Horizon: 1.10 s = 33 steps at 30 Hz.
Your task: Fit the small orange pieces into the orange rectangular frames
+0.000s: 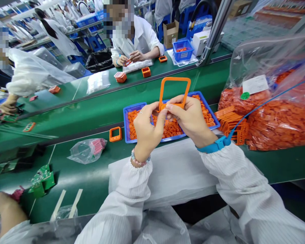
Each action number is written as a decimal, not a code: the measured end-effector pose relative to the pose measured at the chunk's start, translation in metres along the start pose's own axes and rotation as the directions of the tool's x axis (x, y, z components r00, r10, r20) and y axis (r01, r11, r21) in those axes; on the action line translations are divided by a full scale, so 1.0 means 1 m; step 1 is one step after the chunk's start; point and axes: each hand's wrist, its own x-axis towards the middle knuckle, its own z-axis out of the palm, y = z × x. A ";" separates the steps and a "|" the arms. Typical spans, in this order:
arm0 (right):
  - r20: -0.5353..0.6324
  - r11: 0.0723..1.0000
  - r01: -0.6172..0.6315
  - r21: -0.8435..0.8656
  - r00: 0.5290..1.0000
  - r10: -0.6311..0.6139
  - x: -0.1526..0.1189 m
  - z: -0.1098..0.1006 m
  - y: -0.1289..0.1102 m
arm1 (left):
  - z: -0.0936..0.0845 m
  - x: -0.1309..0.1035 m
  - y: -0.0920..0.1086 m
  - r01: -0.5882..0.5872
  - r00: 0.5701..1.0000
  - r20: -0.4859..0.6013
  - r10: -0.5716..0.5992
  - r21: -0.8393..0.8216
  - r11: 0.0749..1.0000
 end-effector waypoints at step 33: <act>0.344 0.980 0.002 -0.201 0.936 0.069 -0.010 -0.010 -0.033 | -0.021 0.008 0.013 0.478 0.874 0.240 -0.422 -0.579 0.660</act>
